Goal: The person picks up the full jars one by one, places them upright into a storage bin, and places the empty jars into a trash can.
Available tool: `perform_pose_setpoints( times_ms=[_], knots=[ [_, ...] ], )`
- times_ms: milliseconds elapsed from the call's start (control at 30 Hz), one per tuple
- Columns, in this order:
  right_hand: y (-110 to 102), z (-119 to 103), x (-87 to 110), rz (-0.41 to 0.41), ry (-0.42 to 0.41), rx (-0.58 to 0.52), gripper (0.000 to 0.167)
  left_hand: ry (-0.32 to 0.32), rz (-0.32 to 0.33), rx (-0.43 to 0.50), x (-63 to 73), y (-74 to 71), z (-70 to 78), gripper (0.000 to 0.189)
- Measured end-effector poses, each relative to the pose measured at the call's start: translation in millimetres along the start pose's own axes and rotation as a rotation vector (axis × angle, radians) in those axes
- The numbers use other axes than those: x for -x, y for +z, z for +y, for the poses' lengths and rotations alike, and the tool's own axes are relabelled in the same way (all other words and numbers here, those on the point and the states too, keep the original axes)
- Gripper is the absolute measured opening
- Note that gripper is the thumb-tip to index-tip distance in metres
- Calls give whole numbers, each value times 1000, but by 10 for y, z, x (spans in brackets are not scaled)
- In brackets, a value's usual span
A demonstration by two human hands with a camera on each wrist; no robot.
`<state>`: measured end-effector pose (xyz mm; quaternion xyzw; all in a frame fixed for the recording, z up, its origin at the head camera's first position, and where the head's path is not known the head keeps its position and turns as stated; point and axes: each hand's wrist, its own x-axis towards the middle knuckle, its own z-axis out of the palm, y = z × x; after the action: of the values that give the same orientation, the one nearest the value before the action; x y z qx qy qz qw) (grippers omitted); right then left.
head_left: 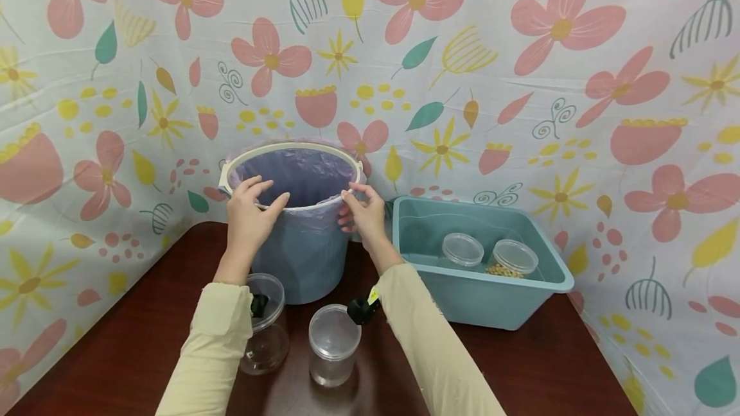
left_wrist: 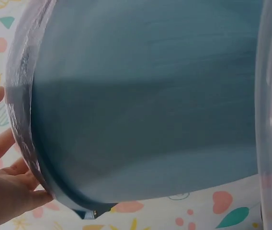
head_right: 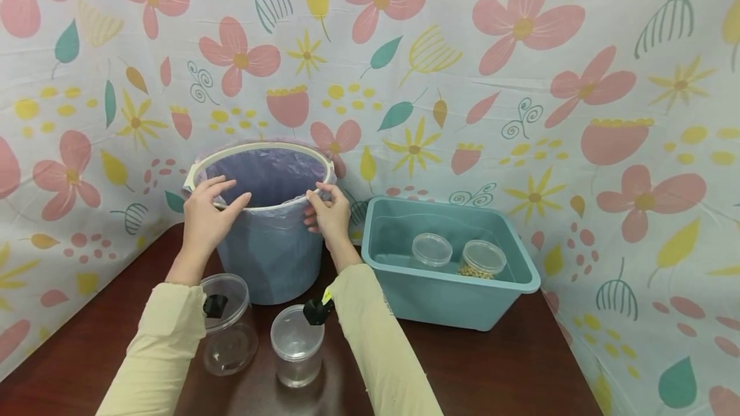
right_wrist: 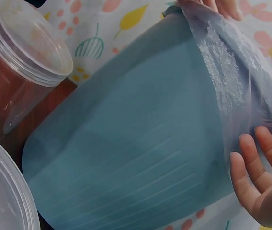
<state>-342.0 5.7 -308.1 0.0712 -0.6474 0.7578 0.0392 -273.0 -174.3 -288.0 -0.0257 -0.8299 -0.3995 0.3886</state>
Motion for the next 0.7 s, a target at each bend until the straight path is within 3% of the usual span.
perform_pose_setpoints(
  times_ms=[367,533,700],
  knots=[
    [1,-16,22,-11,5,10,28,3,26,24,134,-135,-36,36],
    [-1,2,11,-12,5,3,28,41,72,31,211,-217,-46,31],
    [-6,-3,4,-12,6,4,28,73,65,15,284,-316,-62,29]
  ],
)
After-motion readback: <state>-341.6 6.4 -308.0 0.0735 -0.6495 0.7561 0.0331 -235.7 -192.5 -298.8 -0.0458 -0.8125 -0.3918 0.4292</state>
